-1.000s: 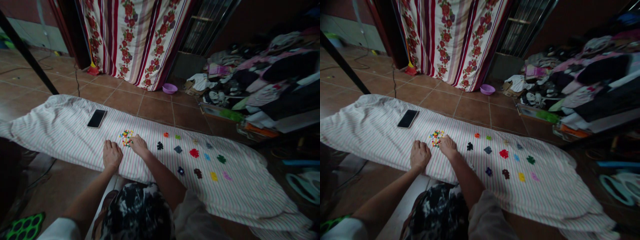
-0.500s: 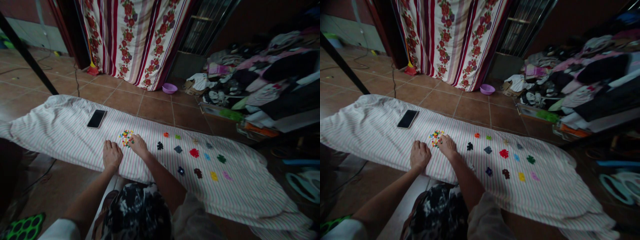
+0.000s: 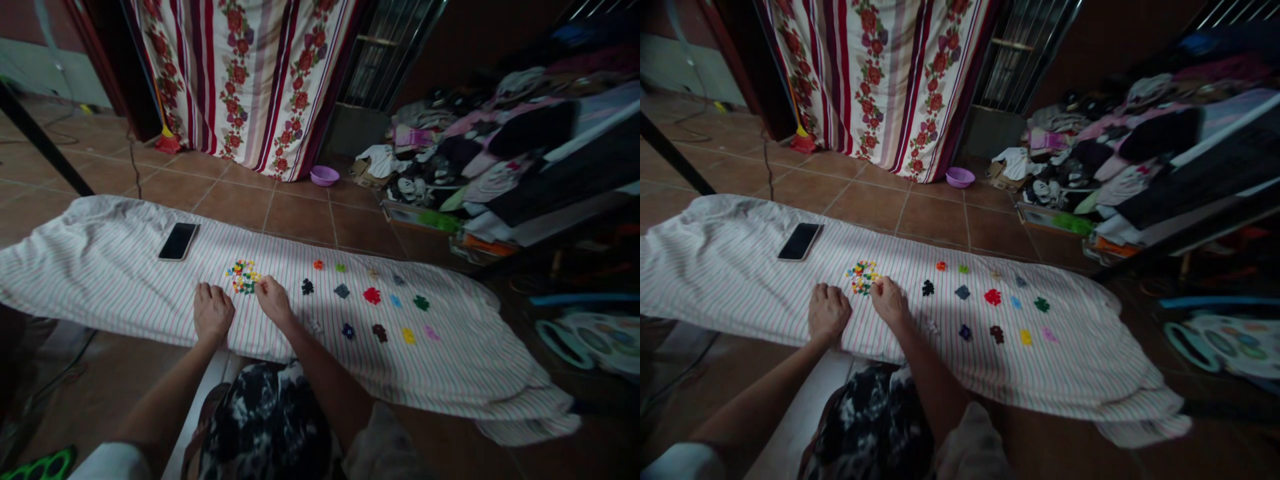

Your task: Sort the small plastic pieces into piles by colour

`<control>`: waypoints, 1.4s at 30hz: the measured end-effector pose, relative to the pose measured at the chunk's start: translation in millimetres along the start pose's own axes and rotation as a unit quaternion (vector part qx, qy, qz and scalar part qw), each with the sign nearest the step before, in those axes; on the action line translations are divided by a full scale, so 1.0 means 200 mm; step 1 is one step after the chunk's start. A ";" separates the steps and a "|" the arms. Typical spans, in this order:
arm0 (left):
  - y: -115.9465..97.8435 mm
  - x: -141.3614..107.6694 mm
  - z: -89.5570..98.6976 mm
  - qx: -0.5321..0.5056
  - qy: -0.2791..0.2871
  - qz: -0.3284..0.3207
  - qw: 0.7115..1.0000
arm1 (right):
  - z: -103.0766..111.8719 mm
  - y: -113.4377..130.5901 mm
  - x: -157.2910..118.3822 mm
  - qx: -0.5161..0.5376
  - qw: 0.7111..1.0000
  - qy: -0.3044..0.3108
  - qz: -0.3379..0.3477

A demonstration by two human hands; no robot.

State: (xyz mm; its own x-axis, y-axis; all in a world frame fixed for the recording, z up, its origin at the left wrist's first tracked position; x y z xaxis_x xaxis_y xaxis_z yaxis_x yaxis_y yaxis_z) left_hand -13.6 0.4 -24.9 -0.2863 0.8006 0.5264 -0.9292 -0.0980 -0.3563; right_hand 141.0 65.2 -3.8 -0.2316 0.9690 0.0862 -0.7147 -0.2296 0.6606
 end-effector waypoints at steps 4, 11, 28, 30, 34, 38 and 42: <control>0.00 0.00 0.00 -0.022 0.002 0.009 1.000 | 0.03 -0.04 -0.03 0.043 0.998 -0.006 -0.041; 0.00 0.00 0.01 -0.027 0.015 0.012 0.999 | 0.07 -0.09 -0.13 0.088 0.994 -0.009 -0.066; 0.04 -0.02 -0.01 0.017 0.023 -0.005 1.000 | 0.20 -0.26 -0.24 0.070 0.991 -0.031 -0.111; 0.04 -0.02 -0.01 0.013 0.023 -0.007 1.000 | 0.23 -0.30 -0.24 0.077 0.990 -0.048 -0.111; 0.04 -0.02 -0.01 0.019 0.019 -0.015 1.000 | 0.29 -0.38 -0.25 0.100 0.985 -0.080 -0.115; 0.03 -0.02 -0.01 0.033 0.025 -0.021 0.999 | 0.36 -0.45 -0.25 0.096 0.981 -0.111 -0.125; 0.02 -0.01 0.00 0.018 0.031 0.000 0.999 | 0.43 -0.50 -0.23 0.096 0.976 -0.149 -0.126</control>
State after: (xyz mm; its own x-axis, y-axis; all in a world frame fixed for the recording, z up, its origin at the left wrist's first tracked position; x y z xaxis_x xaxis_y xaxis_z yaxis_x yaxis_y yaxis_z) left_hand -17.1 -2.7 -27.5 -0.2731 0.8355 0.4767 -0.9370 -0.1190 -0.3283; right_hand 280.3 51.3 -9.2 0.1591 0.9825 0.0969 -0.5801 0.0136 0.8145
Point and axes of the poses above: each hand's wrist, its own x-axis towards the middle knuckle, its own z-axis out of the back of the hand, y = z × x, the point moved 1 cm from there along x, towards the middle knuckle, and after that the axes turned 10 degrees about -x, right-handed, at the moved point
